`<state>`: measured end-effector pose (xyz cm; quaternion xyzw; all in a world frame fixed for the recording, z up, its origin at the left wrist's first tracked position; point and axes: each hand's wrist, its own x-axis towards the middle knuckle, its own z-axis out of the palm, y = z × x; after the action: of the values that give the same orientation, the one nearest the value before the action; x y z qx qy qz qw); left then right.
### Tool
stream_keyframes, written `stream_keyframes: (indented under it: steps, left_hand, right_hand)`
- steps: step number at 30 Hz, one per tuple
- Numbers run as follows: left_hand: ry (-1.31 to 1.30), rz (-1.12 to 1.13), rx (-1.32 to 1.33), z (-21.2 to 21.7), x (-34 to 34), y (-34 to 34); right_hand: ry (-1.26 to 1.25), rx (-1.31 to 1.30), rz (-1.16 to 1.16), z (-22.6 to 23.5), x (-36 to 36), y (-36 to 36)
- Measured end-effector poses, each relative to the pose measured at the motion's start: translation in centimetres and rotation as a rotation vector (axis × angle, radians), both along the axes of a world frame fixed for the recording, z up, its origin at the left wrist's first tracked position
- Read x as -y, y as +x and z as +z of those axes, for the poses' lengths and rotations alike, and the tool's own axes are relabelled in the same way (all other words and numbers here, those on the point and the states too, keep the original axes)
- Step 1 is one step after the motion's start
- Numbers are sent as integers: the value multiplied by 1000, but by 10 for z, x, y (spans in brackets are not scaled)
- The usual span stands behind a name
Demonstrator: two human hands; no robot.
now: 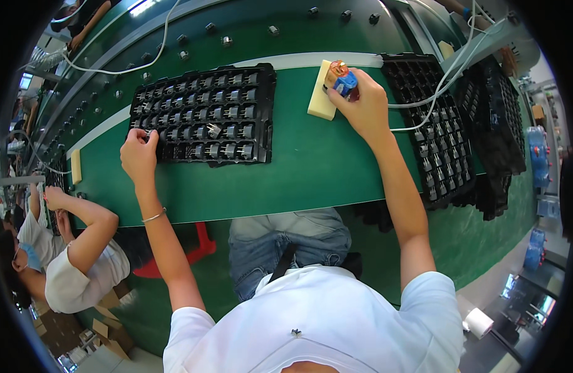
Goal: Manually picking small electronic components from a grid tray and assembling them into a wired housing unit on a production floor.
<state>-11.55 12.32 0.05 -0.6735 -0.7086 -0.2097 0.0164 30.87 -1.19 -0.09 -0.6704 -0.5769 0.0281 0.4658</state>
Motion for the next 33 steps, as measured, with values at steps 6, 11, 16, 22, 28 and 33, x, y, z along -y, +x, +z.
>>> stream_keyframes:
  steps: [6, 11, 16, 22, 28, 33]
  left_hand:
    - [301, -239, 18, 8, 0, 10]
    - [220, -283, 336, 14, 1, 30]
    - [-39, -587, 1203, 26, 16, 89]
    - [-365, -732, 1680, 34, 39, 172]
    - [-463, -739, 1648, 12, 54, 197]
    - [-367, -700, 1455, 8, 54, 193]
  right_hand:
    - [-102, 2, -23, 4, 4, 2]
    - [0, 13, -6, -1, 1, 2]
    - [-26, 26, 1, 4, -2, 2]
    - [-184, 64, 2, 10, -39, 14]
    - [-194, 130, -53, -3, -127, 48]
    - [-168, 176, -123, -16, -164, 60]
